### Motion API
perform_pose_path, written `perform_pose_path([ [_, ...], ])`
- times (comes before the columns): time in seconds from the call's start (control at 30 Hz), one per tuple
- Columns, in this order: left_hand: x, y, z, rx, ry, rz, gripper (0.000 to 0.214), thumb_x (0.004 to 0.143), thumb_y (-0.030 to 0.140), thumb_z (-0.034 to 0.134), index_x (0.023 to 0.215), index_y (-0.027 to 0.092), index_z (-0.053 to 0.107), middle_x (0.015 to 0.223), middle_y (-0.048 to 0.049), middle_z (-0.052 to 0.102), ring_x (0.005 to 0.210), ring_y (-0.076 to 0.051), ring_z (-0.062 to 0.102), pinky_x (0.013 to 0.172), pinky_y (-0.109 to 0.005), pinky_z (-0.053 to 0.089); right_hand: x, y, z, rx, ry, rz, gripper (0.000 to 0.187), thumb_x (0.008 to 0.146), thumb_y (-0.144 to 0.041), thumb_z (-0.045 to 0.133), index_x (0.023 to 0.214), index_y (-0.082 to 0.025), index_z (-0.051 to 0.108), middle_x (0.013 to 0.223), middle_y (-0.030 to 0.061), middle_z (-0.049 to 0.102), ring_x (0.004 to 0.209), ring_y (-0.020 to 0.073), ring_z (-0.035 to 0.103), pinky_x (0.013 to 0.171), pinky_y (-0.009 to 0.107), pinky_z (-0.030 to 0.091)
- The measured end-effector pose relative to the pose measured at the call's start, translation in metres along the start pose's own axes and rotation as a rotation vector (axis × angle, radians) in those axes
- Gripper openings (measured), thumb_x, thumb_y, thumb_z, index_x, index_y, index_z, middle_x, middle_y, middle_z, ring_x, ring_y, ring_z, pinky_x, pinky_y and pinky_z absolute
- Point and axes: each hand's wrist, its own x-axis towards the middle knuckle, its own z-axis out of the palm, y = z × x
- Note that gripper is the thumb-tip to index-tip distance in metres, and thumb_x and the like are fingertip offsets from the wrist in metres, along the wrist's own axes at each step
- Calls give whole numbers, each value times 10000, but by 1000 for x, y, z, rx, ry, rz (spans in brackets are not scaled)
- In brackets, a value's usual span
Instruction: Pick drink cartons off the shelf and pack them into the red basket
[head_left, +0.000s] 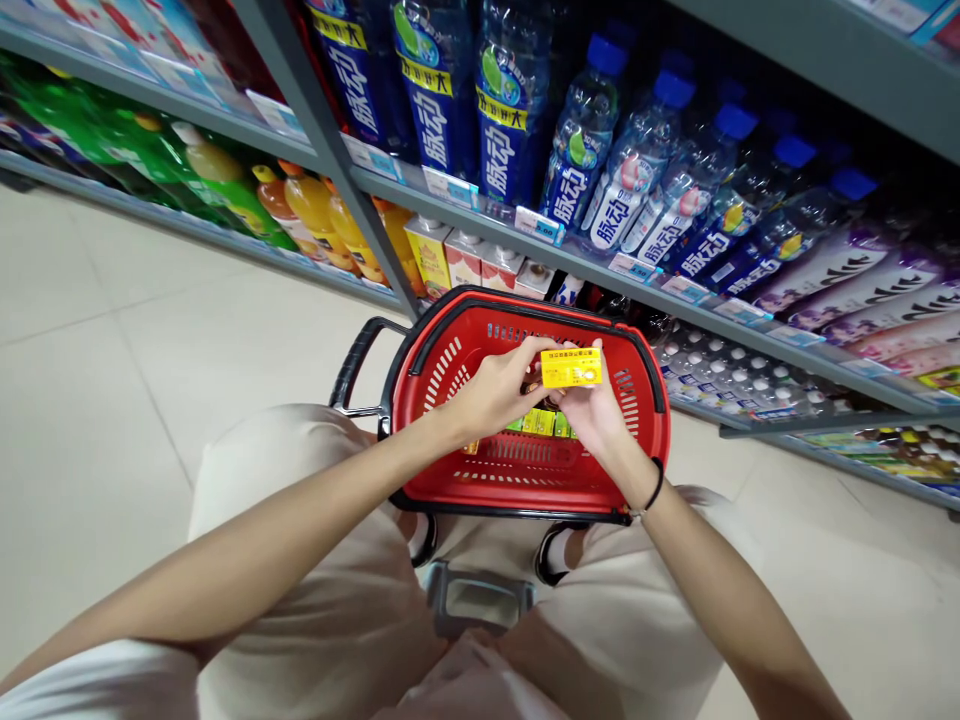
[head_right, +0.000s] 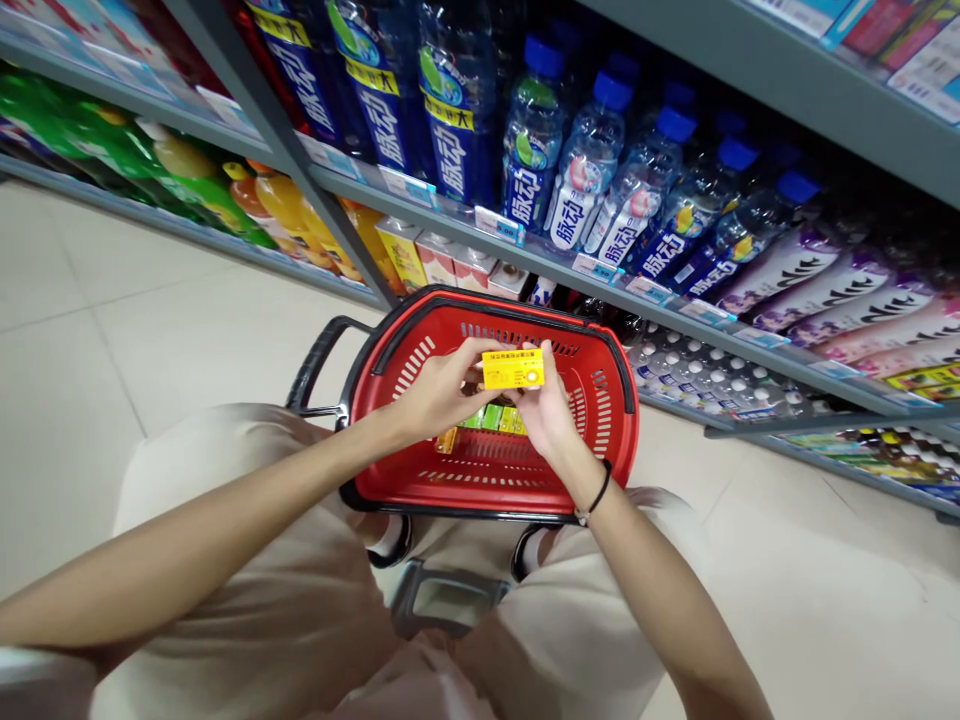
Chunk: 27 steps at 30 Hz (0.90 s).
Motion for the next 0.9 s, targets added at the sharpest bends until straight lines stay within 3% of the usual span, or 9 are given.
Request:
perform_pose_path([
  [0.17,-1,-3,2,-15,24,20,439,961,321,679,1359,191,550,1290,-125,734,1071,-222,774,833,-288,659,-1,2,-1,-98,18,-41,463,926,-697,617,990,-242,678,888,32,762,822,190,695,645,263,546],
  [0.37,2,6,1,-37,191,-38,503,833,368,836,1239,179,607,1072,-71,801,748,-162,778,689,-249,662,10,6,-12,-372,119,-164,489,879,-701,595,1061,-256,680,1017,49,764,1082,256,702,795,346,607],
  [0.5,11,12,-3,-277,314,-199,493,757,368,898,1116,166,626,1079,-97,810,904,-230,798,666,-265,671,11,7,-17,-445,31,-240,455,911,-556,527,1225,-254,660,1278,53,712,1199,261,657,869,377,609],
  [0.6,15,9,-6,-393,368,-283,460,739,346,914,1057,159,639,1062,-102,813,969,-243,794,764,-294,677,5,7,-15,-606,-37,-298,491,914,-489,581,1344,-253,606,1334,58,687,1147,242,676,903,359,596],
  [0.67,16,6,-8,-440,364,-317,445,733,337,919,1027,158,638,1037,-98,813,942,-235,796,783,-302,673,1,7,-13,-776,-38,-341,597,879,-478,699,1407,-245,549,1289,71,702,1041,231,698,858,341,595],
  [0.73,16,4,-9,-495,338,-366,453,720,348,928,1000,160,625,990,-95,814,870,-231,799,691,-286,665,-3,5,-12,-956,13,-381,674,790,-437,828,1372,-230,561,1186,68,727,924,221,693,773,321,583],
  [0.83,15,5,-10,-577,254,-437,499,691,362,946,1017,154,632,922,-88,814,764,-219,792,604,-275,650,-3,1,-14,-1072,78,-376,497,726,-397,890,1133,-213,670,1004,38,735,802,198,656,687,294,544],
  [0.9,16,6,-12,-642,197,-440,513,696,368,945,1055,149,651,906,-82,815,732,-206,787,643,-300,670,-1,-3,-15,-947,53,-353,426,741,-382,887,1081,-220,690,1007,37,743,827,199,673,710,294,549],
])
